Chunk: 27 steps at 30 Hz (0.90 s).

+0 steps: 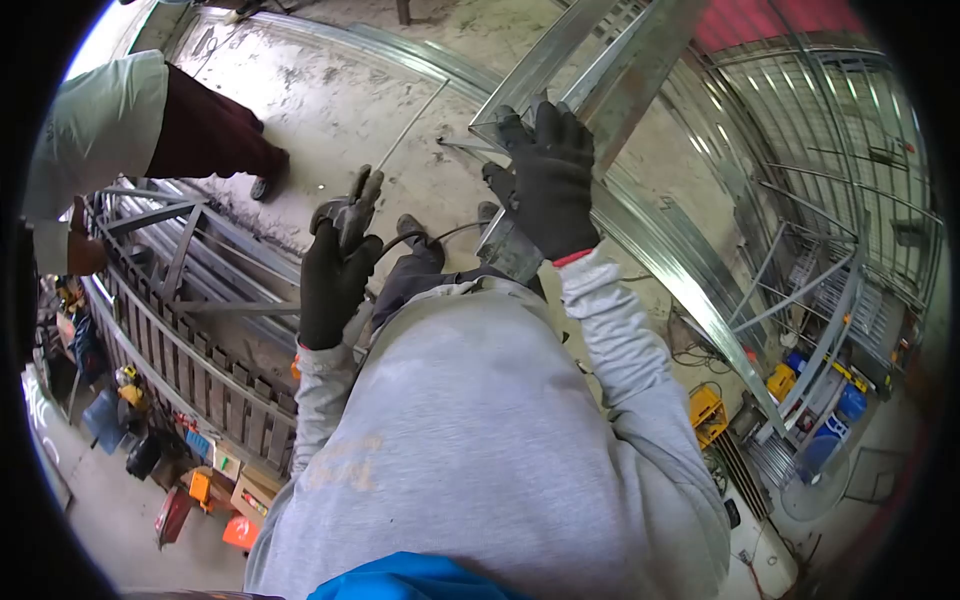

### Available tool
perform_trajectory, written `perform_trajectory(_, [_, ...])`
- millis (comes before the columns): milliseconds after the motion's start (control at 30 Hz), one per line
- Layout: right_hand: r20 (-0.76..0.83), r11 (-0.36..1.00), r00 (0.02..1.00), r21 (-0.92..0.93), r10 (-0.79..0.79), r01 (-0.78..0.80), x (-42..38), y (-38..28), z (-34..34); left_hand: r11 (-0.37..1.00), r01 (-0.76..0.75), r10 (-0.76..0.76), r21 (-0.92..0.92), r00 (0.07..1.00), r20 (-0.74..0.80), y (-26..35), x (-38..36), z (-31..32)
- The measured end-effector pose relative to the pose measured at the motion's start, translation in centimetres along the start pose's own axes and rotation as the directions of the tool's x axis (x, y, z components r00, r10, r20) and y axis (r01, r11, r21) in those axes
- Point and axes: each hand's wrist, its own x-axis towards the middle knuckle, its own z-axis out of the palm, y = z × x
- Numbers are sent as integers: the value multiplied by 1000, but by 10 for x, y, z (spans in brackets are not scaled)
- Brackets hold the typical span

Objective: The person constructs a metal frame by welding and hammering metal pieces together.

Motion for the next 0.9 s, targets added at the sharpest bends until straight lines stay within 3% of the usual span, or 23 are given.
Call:
perform_trajectory(100, [-38, 998, 999, 56, -19, 21, -6, 18, -8, 997, 6, 1, 81, 997, -79, 13, -30, 12])
perform_trajectory(167, [-17, 983, 999, 175, -44, 46, -13, 33, -16, 1000, 2, -4, -9, 974, -226, 26, -50, 21])
perform_trajectory(200, [-77, 978, 996, 200, -49, 63, -18, 39, -16, 991, 130, -132, -22, 976, -175, 37, -61, 19])
perform_trajectory(367, [-129, 839, 975, 498, -178, 219, -40, 29, -33, 960, 215, -258, -178, 927, -273, 89, -86, 46])
perform_trajectory(400, [43, 611, 962, 780, -269, 136, -39, 21, -37, 949, 271, -305, -164, 920, -245, 94, -88, 48])
perform_trajectory(433, [162, 322, 899, 946, -408, -24, -37, 14, -39, 934, 323, -350, -153, 911, -218, 98, -90, 51])
perform_trajectory(467, [155, 313, 901, 949, -406, -23, -39, 6, -29, 935, 324, -349, -143, 910, -223, 100, -91, 56])
perform_trajectory(533, [305, 253, 742, 949, -597, -186, -46, -11, -1, 922, 376, -387, -92, 892, -232, 103, -91, 66])
perform_trajectory(567, [298, 247, 744, 952, -598, -183, -45, -18, 5, 923, 376, -385, -87, 892, -237, 106, -90, 71])
perform_trajectory(633, [257, 15, 681, 940, -686, -340, -41, -28, 15, 950, 303, -312, -76, 908, -280, 111, -89, 78])
perform_trajectory(700, [269, -4, 647, 922, -714, -388, -37, -31, 16, 956, 286, -294, -72, 902, -317, 110, -91, 80])
perform_trajectory(767, [306, 3, 504, 857, -808, -516, -29, -25, 9, 962, 264, -273, -72, 899, -342, 107, -93, 82])
perform_trajectory(900, [327, 30, 457, 838, -827, -545, -47, -16, 33, 967, 255, -243, -5, 917, -316, 111, -96, 91])
